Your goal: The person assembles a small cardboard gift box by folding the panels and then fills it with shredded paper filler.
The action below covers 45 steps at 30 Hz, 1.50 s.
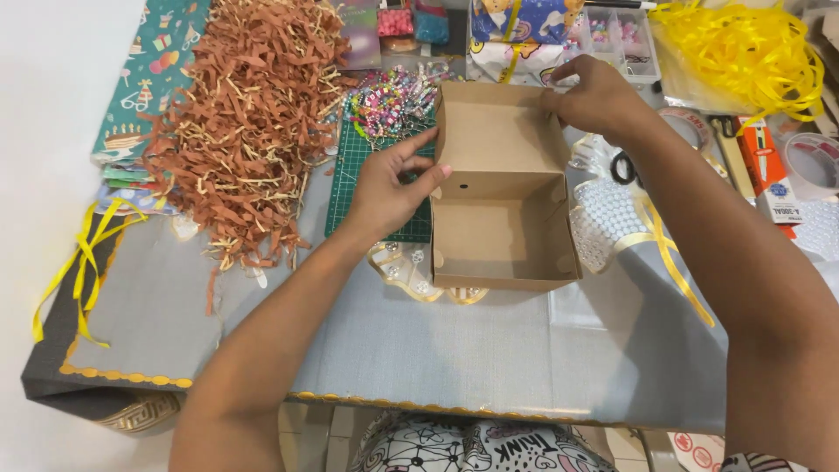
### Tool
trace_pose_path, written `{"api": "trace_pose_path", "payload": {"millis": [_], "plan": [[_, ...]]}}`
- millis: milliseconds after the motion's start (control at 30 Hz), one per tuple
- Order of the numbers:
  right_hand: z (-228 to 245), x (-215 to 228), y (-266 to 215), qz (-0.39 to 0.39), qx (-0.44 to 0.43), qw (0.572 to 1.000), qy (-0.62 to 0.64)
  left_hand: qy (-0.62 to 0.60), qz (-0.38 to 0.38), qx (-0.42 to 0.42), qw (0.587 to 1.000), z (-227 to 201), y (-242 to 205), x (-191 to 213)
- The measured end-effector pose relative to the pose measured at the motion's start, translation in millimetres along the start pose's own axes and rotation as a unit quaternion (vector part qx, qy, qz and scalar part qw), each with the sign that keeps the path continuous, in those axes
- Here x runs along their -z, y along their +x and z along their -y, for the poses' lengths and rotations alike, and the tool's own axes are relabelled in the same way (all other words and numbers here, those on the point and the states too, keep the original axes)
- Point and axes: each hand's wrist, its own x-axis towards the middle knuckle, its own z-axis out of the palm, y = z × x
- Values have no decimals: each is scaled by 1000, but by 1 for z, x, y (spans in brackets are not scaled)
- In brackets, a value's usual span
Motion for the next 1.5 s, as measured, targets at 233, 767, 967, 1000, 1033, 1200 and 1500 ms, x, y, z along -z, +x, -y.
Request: {"api": "trace_pose_path", "payload": {"millis": [233,767,967,1000,1033,1200,1500], "plan": [[0,-1,-5,-17,52,989,-134,5,-5,-3,1000,-3,0,1],[4,23,-59,-68,173,954,-237,434,-71,85,894,-81,-26,157],[30,-1,-107,20,278,925,-256,523,-70,249,812,-36,-71,194],[37,-7,-112,39,317,908,-273,548,-69,254,794,-9,-75,197],[40,-16,-113,41,318,906,-275,546,-70,256,795,6,-77,198],[77,-48,-132,-19,516,799,-308,464,-210,101,855,51,-79,209],[149,-71,-115,-58,565,754,-329,310,-364,-125,870,32,-79,203]]}}
